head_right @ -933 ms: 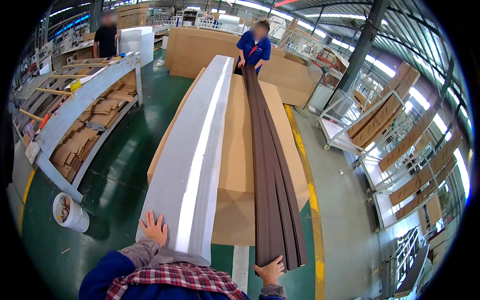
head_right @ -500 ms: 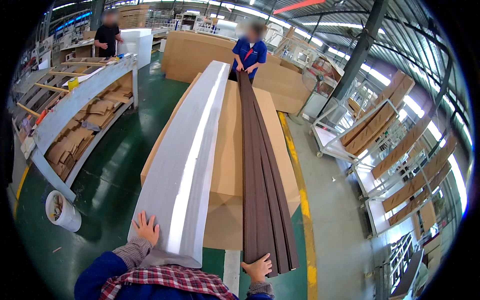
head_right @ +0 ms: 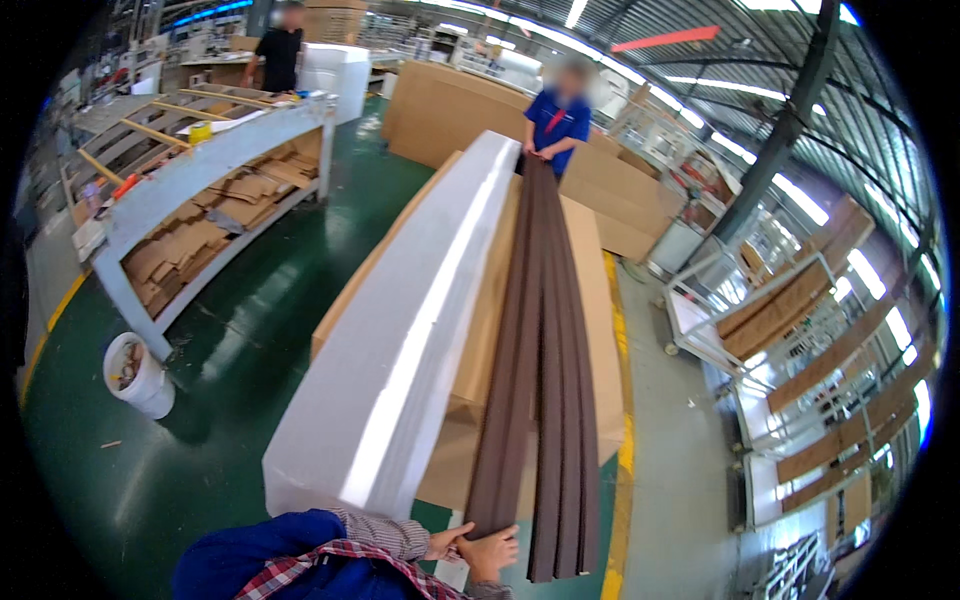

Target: The person cuts white foam sheets with a utility knife, places them between brown wooden slats, and then applies a white protective film over the assembled stack. The person works at a table in a factory setting.

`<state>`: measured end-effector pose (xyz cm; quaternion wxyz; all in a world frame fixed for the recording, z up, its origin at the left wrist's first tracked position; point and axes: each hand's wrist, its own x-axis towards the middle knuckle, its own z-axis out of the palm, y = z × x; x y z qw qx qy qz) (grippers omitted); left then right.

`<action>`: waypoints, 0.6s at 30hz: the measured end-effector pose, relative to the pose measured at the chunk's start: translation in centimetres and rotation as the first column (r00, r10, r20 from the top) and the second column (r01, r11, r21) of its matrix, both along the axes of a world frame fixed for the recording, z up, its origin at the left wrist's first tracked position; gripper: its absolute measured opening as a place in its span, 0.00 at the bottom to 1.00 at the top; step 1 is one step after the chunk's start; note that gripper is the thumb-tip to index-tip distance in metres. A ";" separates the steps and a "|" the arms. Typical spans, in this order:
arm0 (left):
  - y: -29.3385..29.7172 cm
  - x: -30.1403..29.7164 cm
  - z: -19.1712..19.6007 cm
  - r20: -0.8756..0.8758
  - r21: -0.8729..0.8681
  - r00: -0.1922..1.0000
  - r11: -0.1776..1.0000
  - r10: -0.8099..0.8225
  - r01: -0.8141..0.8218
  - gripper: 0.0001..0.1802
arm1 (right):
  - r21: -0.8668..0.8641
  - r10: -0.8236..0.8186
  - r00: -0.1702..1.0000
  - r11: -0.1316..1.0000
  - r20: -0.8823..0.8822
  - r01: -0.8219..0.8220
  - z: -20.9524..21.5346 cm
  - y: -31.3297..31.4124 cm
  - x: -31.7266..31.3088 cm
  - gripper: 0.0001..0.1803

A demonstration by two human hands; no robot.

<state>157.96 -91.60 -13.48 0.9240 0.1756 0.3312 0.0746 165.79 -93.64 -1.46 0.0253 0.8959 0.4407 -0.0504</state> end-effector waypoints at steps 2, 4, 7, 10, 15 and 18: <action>-0.5 0.2 1.7 -0.061 -0.167 0.988 0.974 0.144 -0.152 0.37 | 0.004 0.007 1.000 1.000 -0.017 -0.007 -1.2 0.0 -0.6 0.62; -0.9 -0.2 2.5 -0.076 -0.224 0.970 0.944 0.232 -0.243 0.32 | -0.015 0.045 0.997 0.999 -0.056 -0.045 -0.9 0.0 -0.8 0.61; -0.9 -0.6 4.1 -0.094 -0.261 0.957 0.921 0.275 -0.290 0.28 | -0.024 0.112 0.992 0.993 -0.058 -0.114 -1.4 0.1 -0.4 0.61; -1.5 0.0 -1.1 -0.017 -0.394 0.942 0.864 0.335 -0.314 0.24 | -0.011 0.173 0.985 0.985 -0.002 -0.173 -2.8 -0.4 -0.1 0.64; -1.5 -0.1 0.1 -0.095 -0.290 0.936 0.889 0.340 -0.353 0.23 | 0.010 0.280 0.893 0.955 -0.352 -0.296 -3.4 -0.8 3.9 0.69; -1.6 0.4 -0.4 -0.112 -0.245 0.940 0.908 0.322 -0.340 0.24 | 0.108 0.345 0.795 0.935 -0.499 -0.338 -3.4 -1.1 5.8 0.67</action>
